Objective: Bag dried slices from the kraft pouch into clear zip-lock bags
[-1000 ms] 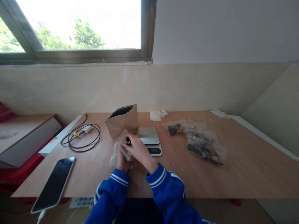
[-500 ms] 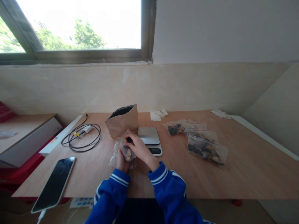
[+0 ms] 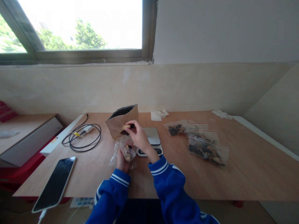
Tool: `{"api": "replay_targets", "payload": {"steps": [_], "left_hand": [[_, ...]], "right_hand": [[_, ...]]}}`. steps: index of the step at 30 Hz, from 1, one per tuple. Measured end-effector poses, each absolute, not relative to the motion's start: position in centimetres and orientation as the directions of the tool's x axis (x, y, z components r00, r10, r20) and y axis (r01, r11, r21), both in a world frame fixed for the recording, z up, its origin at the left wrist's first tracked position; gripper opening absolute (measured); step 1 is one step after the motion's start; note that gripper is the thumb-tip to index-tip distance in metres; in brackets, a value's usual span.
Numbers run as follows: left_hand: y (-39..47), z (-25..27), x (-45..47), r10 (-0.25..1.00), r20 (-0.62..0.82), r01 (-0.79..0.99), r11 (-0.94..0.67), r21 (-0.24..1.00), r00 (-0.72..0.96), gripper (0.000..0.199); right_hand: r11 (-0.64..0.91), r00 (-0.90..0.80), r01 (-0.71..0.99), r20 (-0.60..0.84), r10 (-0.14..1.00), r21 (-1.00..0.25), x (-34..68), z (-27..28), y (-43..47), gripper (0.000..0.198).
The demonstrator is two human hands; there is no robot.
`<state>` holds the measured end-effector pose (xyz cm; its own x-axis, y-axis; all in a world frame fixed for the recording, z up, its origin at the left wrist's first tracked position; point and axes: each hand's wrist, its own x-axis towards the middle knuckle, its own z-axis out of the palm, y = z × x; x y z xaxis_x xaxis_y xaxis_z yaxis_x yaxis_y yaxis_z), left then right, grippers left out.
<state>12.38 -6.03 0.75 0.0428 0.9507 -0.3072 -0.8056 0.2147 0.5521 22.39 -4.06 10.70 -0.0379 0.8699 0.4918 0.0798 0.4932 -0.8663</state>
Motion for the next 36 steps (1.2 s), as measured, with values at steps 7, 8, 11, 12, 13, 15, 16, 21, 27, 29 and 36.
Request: {"api": "replay_targets", "payload": {"steps": [7, 8, 11, 12, 13, 15, 16, 21, 27, 29, 36], "left_hand": [[-5.8, 0.1, 12.4, 0.959, -0.276, -0.824, 0.210, 0.526, 0.068, 0.037], [-5.8, 0.1, 12.4, 0.960, -0.272, -0.826, 0.210, 0.524, 0.071, 0.037], [-5.8, 0.0, 12.4, 0.959, -0.270, -0.828, 0.217, 0.516, 0.084, 0.037], [-5.8, -0.1, 12.3, 0.959, -0.270, -0.827, 0.222, 0.516, 0.089, 0.037], [-5.8, -0.1, 12.3, 0.958, -0.270, -0.825, 0.227, 0.517, 0.094, 0.037], [-5.8, -0.1, 12.2, 0.957, -0.274, -0.822, 0.230, 0.521, 0.093, 0.036], [-5.8, -0.1, 12.2, 0.956, -0.281, -0.821, 0.230, 0.523, 0.089, 0.036], [-5.8, 0.0, 12.3, 0.943, -0.329, -0.834, 0.217, 0.507, 0.046, 0.034], [-5.8, -0.1, 12.2, 0.942, -0.333, -0.805, 0.227, 0.548, 0.039, 0.032], [-5.8, -0.1, 12.2, 0.938, -0.344, -0.799, 0.233, 0.554, 0.035, 0.031], [-5.8, 0.2, 12.3, 0.956, -0.293, -0.800, 0.198, 0.566, 0.029, 0.033]], "right_hand": [[0.733, 0.098, 0.161, 0.749, 0.655, -0.661, 23.2, 16.9, 2.0, 0.032], [0.744, 0.111, 0.187, 0.766, 0.633, -0.642, 23.4, 17.4, 2.8, 0.031], [0.756, 0.096, 0.274, 0.799, 0.594, -0.595, 23.6, 17.7, 4.6, 0.027], [0.758, 0.070, 0.297, 0.805, 0.590, -0.581, 23.6, 17.4, 4.9, 0.025], [0.760, 0.039, 0.316, 0.808, 0.588, -0.568, 23.6, 17.1, 5.0, 0.023], [0.764, -0.012, 0.345, 0.811, 0.585, -0.546, 23.5, 16.4, 5.0, 0.019], [0.765, -0.028, 0.358, 0.813, 0.582, -0.535, 23.5, 16.2, 4.9, 0.017], [0.764, -0.083, 0.418, 0.817, 0.571, -0.491, 23.5, 16.4, 4.2, 0.013], [0.740, -0.268, 0.531, 0.747, 0.609, -0.413, 23.9, 18.0, 3.0, 0.011], [0.739, -0.356, 0.564, 0.699, 0.620, -0.368, 24.3, 18.3, 2.4, 0.012], [0.726, -0.431, 0.600, 0.628, 0.648, -0.338, 25.0, 18.3, 1.5, 0.020]]}}
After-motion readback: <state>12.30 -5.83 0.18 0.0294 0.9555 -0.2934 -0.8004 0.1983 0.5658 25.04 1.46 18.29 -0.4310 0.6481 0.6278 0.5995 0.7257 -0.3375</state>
